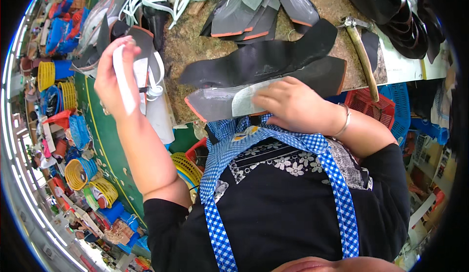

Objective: Hammering, gluing, and assembling leather shoe components at a workbench in a workshop.

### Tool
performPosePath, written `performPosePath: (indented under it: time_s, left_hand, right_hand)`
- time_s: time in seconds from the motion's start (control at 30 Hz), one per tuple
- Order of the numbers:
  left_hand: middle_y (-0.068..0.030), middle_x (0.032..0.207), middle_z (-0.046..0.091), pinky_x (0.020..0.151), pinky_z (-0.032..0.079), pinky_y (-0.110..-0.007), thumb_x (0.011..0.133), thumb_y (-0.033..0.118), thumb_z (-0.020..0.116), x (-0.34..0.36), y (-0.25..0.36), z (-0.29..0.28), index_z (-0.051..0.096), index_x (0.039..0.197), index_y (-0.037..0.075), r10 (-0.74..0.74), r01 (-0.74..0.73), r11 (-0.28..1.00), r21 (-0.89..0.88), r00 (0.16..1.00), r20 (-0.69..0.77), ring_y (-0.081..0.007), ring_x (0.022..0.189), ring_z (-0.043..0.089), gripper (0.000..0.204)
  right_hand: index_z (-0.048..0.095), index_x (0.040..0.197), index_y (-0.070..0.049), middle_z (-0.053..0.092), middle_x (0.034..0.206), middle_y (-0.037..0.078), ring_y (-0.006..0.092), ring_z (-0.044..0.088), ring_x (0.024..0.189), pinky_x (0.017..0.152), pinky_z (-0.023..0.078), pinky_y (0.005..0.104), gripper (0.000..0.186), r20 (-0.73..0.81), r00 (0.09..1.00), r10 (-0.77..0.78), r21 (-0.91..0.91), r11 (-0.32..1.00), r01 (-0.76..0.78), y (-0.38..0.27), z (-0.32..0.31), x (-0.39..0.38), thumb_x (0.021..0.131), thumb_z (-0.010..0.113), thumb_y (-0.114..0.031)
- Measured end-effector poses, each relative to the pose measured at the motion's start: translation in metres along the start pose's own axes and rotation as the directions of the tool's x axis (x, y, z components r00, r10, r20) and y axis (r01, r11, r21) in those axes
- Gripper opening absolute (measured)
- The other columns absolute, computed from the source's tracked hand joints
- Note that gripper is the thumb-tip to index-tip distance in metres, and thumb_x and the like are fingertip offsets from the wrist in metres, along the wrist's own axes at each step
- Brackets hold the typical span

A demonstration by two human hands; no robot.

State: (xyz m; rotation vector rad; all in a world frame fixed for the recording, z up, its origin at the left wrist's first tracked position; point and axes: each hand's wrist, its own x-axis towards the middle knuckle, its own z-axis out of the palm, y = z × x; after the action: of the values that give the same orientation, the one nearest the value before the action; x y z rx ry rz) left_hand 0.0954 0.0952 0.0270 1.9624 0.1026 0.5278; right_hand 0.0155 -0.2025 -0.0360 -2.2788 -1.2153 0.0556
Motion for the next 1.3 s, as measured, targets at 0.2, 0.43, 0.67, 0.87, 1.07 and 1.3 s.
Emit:
performPosePath:
  time_s: [0.2, 0.43, 0.67, 0.87, 1.07, 1.3]
  left_hand:
    - [-0.0155, 0.08, 0.062, 0.068, 0.051, -0.042, 0.079, 0.012, 0.072, -0.122, 0.022, 0.044, 0.067, 0.092, 0.004, 0.097, -0.136, 0.99, -0.039, 0.451, 0.887, -0.0363, 0.076, 0.061, 0.016]
    - [-0.0058, 0.081, 0.068, 0.062, 0.05, -0.025, 0.089, 0.004, 0.067, -0.128, 0.006, 0.033, 0.064, 0.102, 0.001, -0.156, 0.375, 0.914, -0.152, 0.672, 0.724, -0.008, 0.073, 0.064, 0.014]
    - [-0.0121, 0.075, 0.067, 0.061, 0.05, -0.035, 0.085, 0.016, 0.069, -0.113, -0.02, 0.078, 0.064, 0.088, 0.007, -0.066, -0.246, 0.905, 0.347, 0.725, 0.685, -0.0286, 0.067, 0.066, 0.011]
    - [-0.0102, 0.068, 0.065, 0.058, 0.049, -0.037, 0.082, 0.021, 0.072, -0.111, -0.026, 0.083, 0.063, 0.085, 0.007, -0.087, -0.211, 0.909, 0.36, 0.748, 0.658, -0.0292, 0.061, 0.064, 0.016]
    - [-0.0101, 0.066, 0.064, 0.055, 0.048, -0.037, 0.081, 0.026, 0.075, -0.103, -0.023, 0.077, 0.061, 0.081, 0.005, -0.174, -0.257, 0.81, 0.526, 0.752, 0.635, -0.0272, 0.059, 0.063, 0.025]
    - [-0.0018, 0.079, 0.068, 0.057, 0.048, -0.023, 0.089, 0.012, 0.07, -0.088, -0.051, 0.023, 0.068, 0.093, 0.001, -0.544, 0.55, 0.807, 0.217, 0.547, 0.637, -0.009, 0.069, 0.064, 0.012]
  right_hand:
    - [0.058, 0.113, -0.003, 0.066, 0.091, 0.01, 0.0128, 0.062, 0.071, 0.062, 0.049, 0.0253, 0.041, 0.019, 0.912, 0.411, 0.899, 0.391, -0.195, -0.014, -0.003, -0.007, 0.078, 0.08, -0.007]
    - [0.061, 0.093, 0.003, 0.066, 0.08, 0.007, 0.0116, 0.065, 0.067, 0.058, 0.052, 0.0222, 0.01, -0.003, 0.736, 0.677, 0.877, 0.355, -0.323, -0.02, -0.021, -0.03, 0.086, 0.068, 0.004]
    - [0.064, 0.081, -0.002, 0.064, 0.074, 0.012, 0.0314, 0.064, 0.071, 0.065, 0.053, 0.0397, 0.013, -0.271, 0.829, 0.49, 0.119, 0.871, -0.476, 0.02, 0.011, -0.003, 0.078, 0.071, -0.013]
    - [0.062, 0.087, -0.003, 0.063, 0.082, 0.012, 0.0305, 0.064, 0.076, 0.064, 0.051, 0.0372, 0.014, -0.259, 0.842, 0.473, 0.073, 0.879, -0.471, 0.02, 0.017, -0.002, 0.078, 0.071, -0.009]
    - [0.055, 0.087, -0.004, 0.055, 0.088, 0.007, 0.0225, 0.054, 0.086, 0.078, 0.046, 0.0327, 0.018, -0.215, 0.977, -0.015, -0.195, 0.98, -0.027, 0.012, 0.018, 0.01, 0.072, 0.058, -0.014]
    - [0.063, 0.115, 0.003, 0.057, 0.103, 0.008, 0.0213, 0.056, 0.094, 0.085, 0.046, 0.034, 0.043, -0.066, 0.989, 0.13, -0.196, 0.97, -0.14, 0.006, 0.019, 0.011, 0.076, 0.057, -0.013]
